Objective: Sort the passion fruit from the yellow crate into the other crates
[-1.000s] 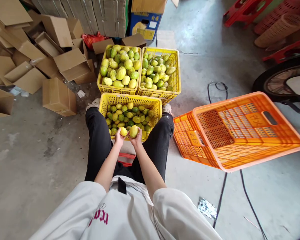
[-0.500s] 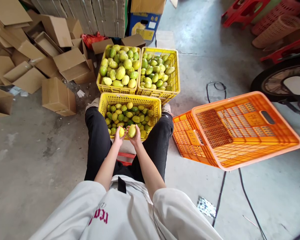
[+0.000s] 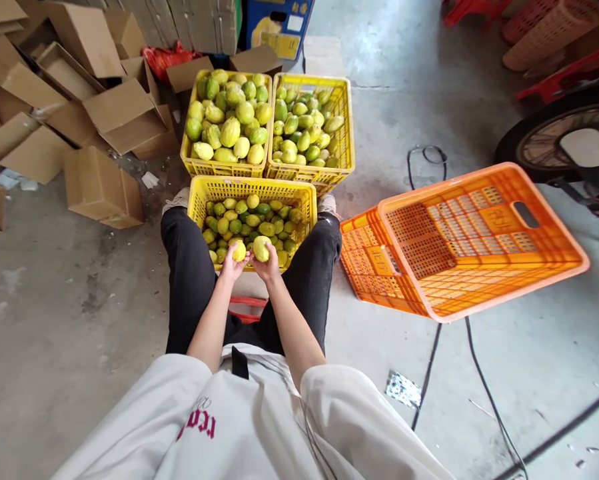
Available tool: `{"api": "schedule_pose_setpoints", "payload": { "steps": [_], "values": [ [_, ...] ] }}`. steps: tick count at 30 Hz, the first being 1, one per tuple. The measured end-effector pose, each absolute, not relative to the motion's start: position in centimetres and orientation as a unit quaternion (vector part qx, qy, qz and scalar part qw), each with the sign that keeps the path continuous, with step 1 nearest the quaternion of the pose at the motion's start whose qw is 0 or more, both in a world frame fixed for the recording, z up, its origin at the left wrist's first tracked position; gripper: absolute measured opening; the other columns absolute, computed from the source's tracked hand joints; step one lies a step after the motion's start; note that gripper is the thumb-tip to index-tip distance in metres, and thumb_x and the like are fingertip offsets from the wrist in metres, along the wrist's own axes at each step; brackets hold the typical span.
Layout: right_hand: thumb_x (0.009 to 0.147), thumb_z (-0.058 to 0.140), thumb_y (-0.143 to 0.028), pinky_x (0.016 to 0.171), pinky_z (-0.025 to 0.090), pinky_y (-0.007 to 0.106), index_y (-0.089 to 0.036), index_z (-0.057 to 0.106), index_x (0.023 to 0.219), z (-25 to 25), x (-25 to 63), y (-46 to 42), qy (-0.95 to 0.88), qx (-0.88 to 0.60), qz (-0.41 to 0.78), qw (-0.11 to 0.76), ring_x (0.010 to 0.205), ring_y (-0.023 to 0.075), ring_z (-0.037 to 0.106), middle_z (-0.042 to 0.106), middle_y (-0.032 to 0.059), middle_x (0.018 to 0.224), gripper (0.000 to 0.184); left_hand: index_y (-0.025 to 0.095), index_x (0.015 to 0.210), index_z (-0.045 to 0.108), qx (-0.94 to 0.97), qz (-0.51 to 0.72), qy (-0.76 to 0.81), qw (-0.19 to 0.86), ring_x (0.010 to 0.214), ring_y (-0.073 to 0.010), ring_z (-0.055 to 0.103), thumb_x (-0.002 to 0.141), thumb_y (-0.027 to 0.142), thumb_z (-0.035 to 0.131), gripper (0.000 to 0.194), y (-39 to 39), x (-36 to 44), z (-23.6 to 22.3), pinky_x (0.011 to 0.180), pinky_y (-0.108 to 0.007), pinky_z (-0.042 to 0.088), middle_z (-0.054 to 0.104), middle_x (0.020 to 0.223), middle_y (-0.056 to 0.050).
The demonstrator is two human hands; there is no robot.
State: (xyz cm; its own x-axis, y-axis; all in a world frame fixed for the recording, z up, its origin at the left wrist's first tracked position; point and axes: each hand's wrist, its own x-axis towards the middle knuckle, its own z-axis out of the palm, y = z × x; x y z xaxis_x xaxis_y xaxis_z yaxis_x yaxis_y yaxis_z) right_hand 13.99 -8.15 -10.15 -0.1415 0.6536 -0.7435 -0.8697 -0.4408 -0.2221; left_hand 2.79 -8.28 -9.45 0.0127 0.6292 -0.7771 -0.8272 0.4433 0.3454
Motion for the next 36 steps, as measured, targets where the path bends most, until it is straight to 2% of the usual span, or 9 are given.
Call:
{"api": "schedule_pose_setpoints", "payload": {
  "steps": [5,10,13,15,20,25,31,33,36],
  "values": [
    [0.101,0.053,-0.020,0.069,0.067,0.026,-0.017,0.065,0.107,-8.7,14.1,-7.9,0.102,-0.403,0.750,0.514,0.072,0.0163,0.073,0.075,0.0034,0.081,0.014,0.018,0.090,0.067,-0.057,0.523,0.472,0.707,0.063,-0.0119,0.063,0.097,0.023,0.066,0.009,-7.6,2.6,-7.2,0.055,-0.019,0.050,0.069,0.077,-0.005],
    [0.107,0.050,-0.042,0.080,0.070,0.040,-0.015,0.067,0.112,-5.4,15.8,-6.6,0.054,-0.343,0.784,0.515,0.092,0.0258,0.078,0.077,0.0096,0.089,0.032,0.018,0.103,0.067,0.058,0.488,0.486,0.722,0.059,-0.0129,0.068,0.094,0.028,0.074,0.015,-5.2,1.5,-3.4,0.057,-0.020,0.054,0.074,0.081,-0.004],
    [0.106,0.049,-0.044,0.084,0.070,0.046,-0.017,0.068,0.116,-3.1,17.9,-4.4,0.022,-0.286,0.800,0.528,0.103,0.0287,0.077,0.078,0.0107,0.098,0.035,0.015,0.110,0.070,0.086,0.440,0.456,0.769,0.063,-0.0180,0.072,0.103,0.040,0.060,0.028,-2.1,0.0,-1.0,0.060,-0.026,0.060,0.074,0.080,-0.006],
    [0.105,0.051,-0.039,0.084,0.070,0.050,-0.018,0.068,0.115,-1.8,19.5,-2.3,0.004,-0.277,0.805,0.525,0.105,0.0294,0.077,0.077,0.0095,0.099,0.029,0.013,0.115,0.071,0.097,0.433,0.438,0.782,0.072,-0.0213,0.077,0.105,0.038,0.053,0.032,0.3,-1.1,0.3,0.065,-0.029,0.063,0.075,0.084,-0.008],
    [0.103,0.061,-0.040,0.083,0.070,0.044,-0.019,0.069,0.116,-0.6,22.5,3.1,-0.046,-0.319,0.790,0.522,0.100,0.0258,0.076,0.075,0.0047,0.090,0.025,0.017,0.115,0.069,0.156,0.446,0.410,0.780,0.087,-0.0211,0.080,0.102,0.026,0.063,0.017,5.1,-2.7,1.5,0.080,-0.034,0.067,0.075,0.094,-0.005],
    [0.103,0.065,-0.043,0.081,0.070,0.042,-0.017,0.069,0.122,-2.3,23.1,6.0,-0.051,-0.335,0.804,0.489,0.094,0.0236,0.075,0.075,0.0037,0.091,0.032,0.019,0.120,0.071,0.203,0.407,0.416,0.787,0.079,-0.0168,0.077,0.093,0.019,0.076,0.028,7.2,-2.5,-0.8,0.078,-0.030,0.066,0.072,0.090,-0.001],
    [0.108,0.053,-0.051,0.071,0.069,0.035,-0.017,0.069,0.108,-7.3,21.0,6.3,0.001,-0.368,0.795,0.482,0.085,0.0230,0.075,0.073,0.0059,0.085,0.037,0.016,0.103,0.068,0.152,0.432,0.472,0.753,0.069,-0.0121,0.071,0.094,0.026,0.075,0.015,8.0,-1.5,-4.4,0.064,-0.018,0.056,0.070,0.083,-0.002],
    [0.110,0.045,-0.044,0.074,0.069,0.038,-0.017,0.069,0.108,-8.0,20.4,6.4,0.012,-0.369,0.790,0.489,0.088,0.0244,0.076,0.072,0.0058,0.082,0.036,0.016,0.104,0.068,0.139,0.421,0.480,0.757,0.071,-0.0132,0.073,0.095,0.032,0.074,0.019,8.1,-1.2,-4.9,0.066,-0.019,0.057,0.071,0.084,-0.002],
    [0.108,0.046,-0.032,0.079,0.069,0.042,-0.017,0.068,0.109,-7.9,20.1,6.3,0.021,-0.358,0.796,0.488,0.095,0.0266,0.077,0.072,0.0047,0.082,0.027,0.015,0.110,0.069,0.114,0.395,0.478,0.777,0.080,-0.0204,0.078,0.099,0.042,0.067,0.030,8.1,-0.7,-4.9,0.072,-0.027,0.063,0.073,0.087,-0.006]
  ]
}}
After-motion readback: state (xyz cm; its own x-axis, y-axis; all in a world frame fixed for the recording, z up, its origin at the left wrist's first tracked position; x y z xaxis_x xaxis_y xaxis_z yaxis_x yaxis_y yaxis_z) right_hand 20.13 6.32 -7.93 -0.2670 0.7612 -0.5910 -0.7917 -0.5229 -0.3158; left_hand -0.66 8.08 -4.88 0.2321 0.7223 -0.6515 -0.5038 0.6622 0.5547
